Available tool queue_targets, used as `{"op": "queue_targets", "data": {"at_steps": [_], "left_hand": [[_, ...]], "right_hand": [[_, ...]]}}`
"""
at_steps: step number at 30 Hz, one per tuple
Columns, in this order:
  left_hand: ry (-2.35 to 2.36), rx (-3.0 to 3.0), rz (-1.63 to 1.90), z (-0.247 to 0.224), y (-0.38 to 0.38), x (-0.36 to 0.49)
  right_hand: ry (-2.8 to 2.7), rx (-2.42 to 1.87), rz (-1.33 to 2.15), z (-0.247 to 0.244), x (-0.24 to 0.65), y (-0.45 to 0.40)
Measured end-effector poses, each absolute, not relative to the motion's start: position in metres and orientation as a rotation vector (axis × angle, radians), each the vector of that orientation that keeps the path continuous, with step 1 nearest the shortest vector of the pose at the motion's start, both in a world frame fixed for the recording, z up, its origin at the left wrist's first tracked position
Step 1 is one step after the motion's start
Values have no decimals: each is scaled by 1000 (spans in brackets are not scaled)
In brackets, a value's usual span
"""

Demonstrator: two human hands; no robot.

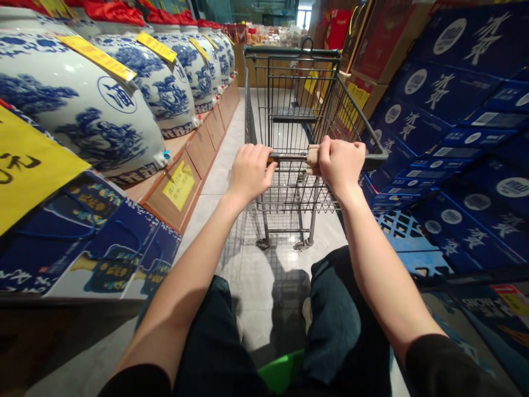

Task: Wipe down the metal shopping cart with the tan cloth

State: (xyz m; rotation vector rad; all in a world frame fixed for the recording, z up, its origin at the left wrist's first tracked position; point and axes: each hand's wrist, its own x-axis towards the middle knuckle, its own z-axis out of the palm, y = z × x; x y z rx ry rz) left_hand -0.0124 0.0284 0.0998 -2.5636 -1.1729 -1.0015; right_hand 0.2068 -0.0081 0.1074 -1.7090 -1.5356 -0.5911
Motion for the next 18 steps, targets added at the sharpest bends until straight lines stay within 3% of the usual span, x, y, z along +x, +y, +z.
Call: {"op": "queue_targets", "data": {"at_steps": [8,14,18], "left_hand": [[-1196,-2567,-927,106,20,-7],[-1168,-2591,-924,106,21,-11],[-1198,-2546,-987,101,22,-7]], "right_hand": [[-1776,-1717,-437,118,142,-3],[-1614,-1862,-462,123,187,-16],[-1644,-1804,-485,117,170,-12]]}}
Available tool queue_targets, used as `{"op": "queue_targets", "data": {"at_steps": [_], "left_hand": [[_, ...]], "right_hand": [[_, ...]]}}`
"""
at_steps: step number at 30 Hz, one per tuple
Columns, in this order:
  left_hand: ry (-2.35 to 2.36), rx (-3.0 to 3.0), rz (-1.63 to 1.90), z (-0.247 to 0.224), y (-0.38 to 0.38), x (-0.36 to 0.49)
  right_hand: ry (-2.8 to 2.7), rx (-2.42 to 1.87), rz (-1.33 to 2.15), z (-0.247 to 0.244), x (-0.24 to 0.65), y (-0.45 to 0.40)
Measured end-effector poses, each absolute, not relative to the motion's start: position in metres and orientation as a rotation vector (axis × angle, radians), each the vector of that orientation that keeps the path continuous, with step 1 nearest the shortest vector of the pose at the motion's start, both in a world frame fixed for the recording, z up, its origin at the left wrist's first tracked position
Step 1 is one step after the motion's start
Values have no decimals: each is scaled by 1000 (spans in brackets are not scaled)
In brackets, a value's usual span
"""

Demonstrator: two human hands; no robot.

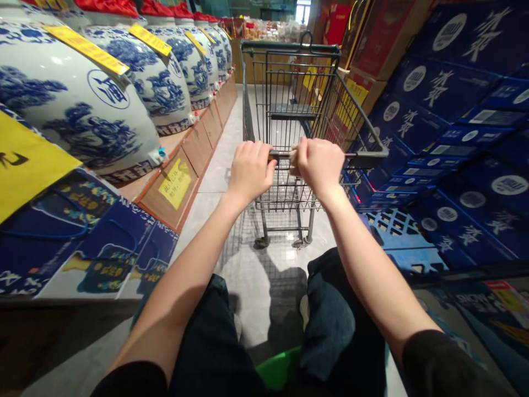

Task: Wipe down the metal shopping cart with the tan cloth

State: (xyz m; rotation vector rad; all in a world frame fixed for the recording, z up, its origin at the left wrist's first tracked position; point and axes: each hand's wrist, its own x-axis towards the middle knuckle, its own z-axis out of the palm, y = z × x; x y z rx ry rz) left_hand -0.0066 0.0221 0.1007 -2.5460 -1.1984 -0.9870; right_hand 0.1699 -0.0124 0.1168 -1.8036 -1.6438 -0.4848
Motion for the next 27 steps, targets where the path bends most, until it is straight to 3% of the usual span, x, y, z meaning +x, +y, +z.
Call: {"op": "queue_targets", "data": {"at_steps": [5,12,27], "left_hand": [[-1169,-2539,-1008,99,28,-12],[-1170,-2542,-1001,99,29,-16],[-1155,-2535,-1008,98,30,-19]], "right_hand": [[-1783,-1695,-482,114,139,-2],[-1561,-1773,-519,116,216,-15],[-1581,-1726,-724,102,239,-17]]}}
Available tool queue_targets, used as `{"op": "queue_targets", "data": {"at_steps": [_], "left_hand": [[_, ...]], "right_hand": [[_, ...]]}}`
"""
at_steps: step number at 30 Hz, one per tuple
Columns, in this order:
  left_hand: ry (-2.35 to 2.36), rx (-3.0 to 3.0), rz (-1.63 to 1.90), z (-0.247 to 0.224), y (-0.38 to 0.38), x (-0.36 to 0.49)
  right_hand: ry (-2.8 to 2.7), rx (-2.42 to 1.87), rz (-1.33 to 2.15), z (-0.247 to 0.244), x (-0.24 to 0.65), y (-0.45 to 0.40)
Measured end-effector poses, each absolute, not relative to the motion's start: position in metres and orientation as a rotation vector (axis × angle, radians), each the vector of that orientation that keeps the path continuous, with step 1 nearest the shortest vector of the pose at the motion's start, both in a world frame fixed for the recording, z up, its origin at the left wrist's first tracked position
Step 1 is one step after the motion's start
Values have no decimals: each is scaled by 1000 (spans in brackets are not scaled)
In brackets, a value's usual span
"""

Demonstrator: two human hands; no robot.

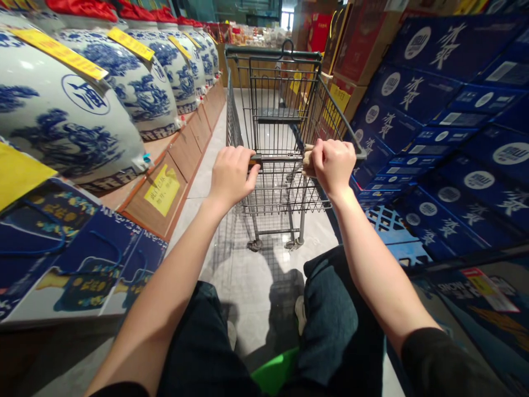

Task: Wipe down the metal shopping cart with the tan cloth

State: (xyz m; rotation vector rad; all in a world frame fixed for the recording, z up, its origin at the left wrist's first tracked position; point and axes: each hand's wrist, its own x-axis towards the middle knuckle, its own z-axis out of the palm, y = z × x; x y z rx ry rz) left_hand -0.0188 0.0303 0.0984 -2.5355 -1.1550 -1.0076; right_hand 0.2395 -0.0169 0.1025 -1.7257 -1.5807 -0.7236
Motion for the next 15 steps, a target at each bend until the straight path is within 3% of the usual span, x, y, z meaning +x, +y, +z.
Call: {"op": "queue_targets", "data": {"at_steps": [6,15], "left_hand": [[-1165,-2530,-1030,99,31,-21],[-1155,-2554,-1052,100,31,-23]], "right_hand": [[-1736,-1655,-736,102,209,-15],[-1289,-1655,-737,112,282,-20]]}}
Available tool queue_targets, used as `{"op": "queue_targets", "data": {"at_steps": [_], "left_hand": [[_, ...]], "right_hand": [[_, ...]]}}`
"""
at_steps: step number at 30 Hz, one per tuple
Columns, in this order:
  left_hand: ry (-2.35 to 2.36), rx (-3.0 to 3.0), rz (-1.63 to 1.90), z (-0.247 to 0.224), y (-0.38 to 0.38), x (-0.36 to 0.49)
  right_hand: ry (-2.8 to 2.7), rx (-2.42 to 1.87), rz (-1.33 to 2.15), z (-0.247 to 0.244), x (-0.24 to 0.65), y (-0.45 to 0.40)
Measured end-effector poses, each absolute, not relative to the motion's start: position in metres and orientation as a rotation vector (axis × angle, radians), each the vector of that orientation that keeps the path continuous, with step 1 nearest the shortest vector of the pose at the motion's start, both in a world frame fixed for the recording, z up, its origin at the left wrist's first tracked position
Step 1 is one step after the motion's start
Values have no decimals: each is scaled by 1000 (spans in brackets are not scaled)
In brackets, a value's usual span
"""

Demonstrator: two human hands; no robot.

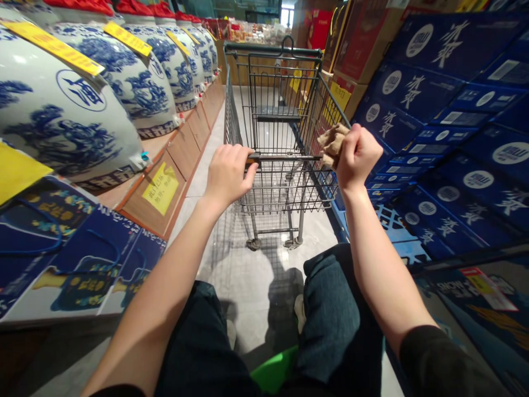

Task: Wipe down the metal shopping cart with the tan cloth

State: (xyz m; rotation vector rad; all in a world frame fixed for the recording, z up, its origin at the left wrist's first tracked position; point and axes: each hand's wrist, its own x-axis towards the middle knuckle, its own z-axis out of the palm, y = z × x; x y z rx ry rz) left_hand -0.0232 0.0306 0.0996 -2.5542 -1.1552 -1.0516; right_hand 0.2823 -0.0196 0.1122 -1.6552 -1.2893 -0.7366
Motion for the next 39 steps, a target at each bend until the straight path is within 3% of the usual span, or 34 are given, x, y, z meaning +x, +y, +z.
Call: {"op": "queue_targets", "data": {"at_steps": [4,12,21,27,33,39], "left_hand": [[-1174,-2570,-1047,99,32,-23],[-1137,-2514,-998,97,41,-34],[-1103,-2523,-1016,95,45,-37],[-1151,-2557,-1004,98,45,-39],[-1146,-2559,-979,99,43,-37],[-1135,-2537,-1035,96,45,-37]], "right_hand": [[-1155,-1655,-786,116,291,-18],[-1620,-1618,-591,108,254,-24],[-1284,-1428,-476,101,306,-18],[-1546,-1453,-588,95,271,-15],[-1273,-1357,-627,96,306,-21],[-1465,-1404,-704,88,280,-25]]}}
